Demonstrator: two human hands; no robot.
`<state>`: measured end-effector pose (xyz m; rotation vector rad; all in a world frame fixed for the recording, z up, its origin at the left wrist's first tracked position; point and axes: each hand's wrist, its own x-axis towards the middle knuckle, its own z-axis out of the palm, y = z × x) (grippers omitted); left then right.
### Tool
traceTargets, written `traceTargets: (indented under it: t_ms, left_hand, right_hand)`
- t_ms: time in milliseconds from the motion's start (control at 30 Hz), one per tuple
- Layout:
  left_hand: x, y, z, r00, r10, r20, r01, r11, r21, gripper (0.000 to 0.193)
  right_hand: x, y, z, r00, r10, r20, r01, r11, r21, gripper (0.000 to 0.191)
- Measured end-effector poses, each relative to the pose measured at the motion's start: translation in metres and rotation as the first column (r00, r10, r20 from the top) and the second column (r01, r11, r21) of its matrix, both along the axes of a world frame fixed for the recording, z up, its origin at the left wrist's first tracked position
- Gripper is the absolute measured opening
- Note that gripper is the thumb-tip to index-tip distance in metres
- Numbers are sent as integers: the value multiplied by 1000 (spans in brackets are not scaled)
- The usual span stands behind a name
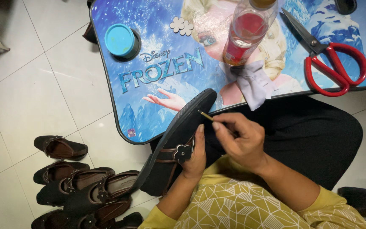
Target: The person sits on the floor with a small lap desk and applies glue from a bottle using a small stick to the strap and edge areas of black shoe uppers, then presses the strap and flower decoration onto the shoe. They finish one shoe, set it with a pile of completed shoes on the floor, and pick up the next shoe to repeat the gluing and pressing.
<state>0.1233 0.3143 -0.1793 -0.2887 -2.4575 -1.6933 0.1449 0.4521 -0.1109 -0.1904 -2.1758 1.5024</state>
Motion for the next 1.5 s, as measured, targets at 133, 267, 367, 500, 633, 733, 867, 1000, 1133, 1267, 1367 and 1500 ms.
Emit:
traceTargets:
  t_ms: [133, 267, 367, 500, 633, 733, 867, 1000, 1133, 1267, 1367, 1500]
  left_hand:
    - [-2, 3, 12, 989, 28, 145, -53, 983, 176, 18]
    - [-1, 3, 15, 987, 12, 159, -63, 945, 322, 18]
    - [-3, 0, 13, 983, 82, 165, -125, 955, 269, 16]
    - [-8, -3, 14, 981, 125, 149, -165, 940, 298, 14]
    - [-12, -4, 22, 984, 129, 122, -163, 929, 333, 16]
    - [-15, -6, 28, 984, 110, 140, -147, 945, 293, 15]
    - [-18, -4, 30, 978, 130, 162, -176, 934, 310, 15]
    - [-19, -5, 29, 981, 129, 147, -170, 932, 319, 15]
    - [-20, -6, 29, 978, 121, 170, -173, 926, 335, 14]
    - [-21, -6, 30, 977, 113, 179, -167, 931, 325, 12]
    - [-22, -7, 32, 978, 98, 183, -157, 927, 340, 12]
    - [-22, -6, 35, 987, 97, 127, -132, 944, 302, 13]
  right_hand:
    - [-4, 0, -7, 1000, 13, -10, -12, 997, 72, 12]
    - [-14, 3, -17, 996, -89, 3, 89, 989, -121, 11]
    - [-15, 2, -20, 997, -79, -9, 78, 994, -71, 11]
    - [-17, 1, -21, 995, -44, -85, 44, 999, -3, 11]
    - [-24, 0, -23, 996, -82, -45, 81, 997, -17, 9]
    - [-26, 0, -25, 998, -49, -49, 46, 997, -65, 9]
    - [-29, -1, -26, 997, -54, -55, 53, 998, -29, 9]
    - [-31, 0, -24, 997, -48, -55, 47, 999, -21, 8]
    - [-32, 2, -21, 1000, 5, -22, -4, 1000, 14, 10]
    - [-31, 3, -19, 1000, -27, 2, 27, 1000, 6, 10]
    - [-32, 2, -18, 1000, -3, -10, 3, 1000, 27, 10]
    - [-33, -2, -19, 998, -55, 1, 55, 998, -21, 10]
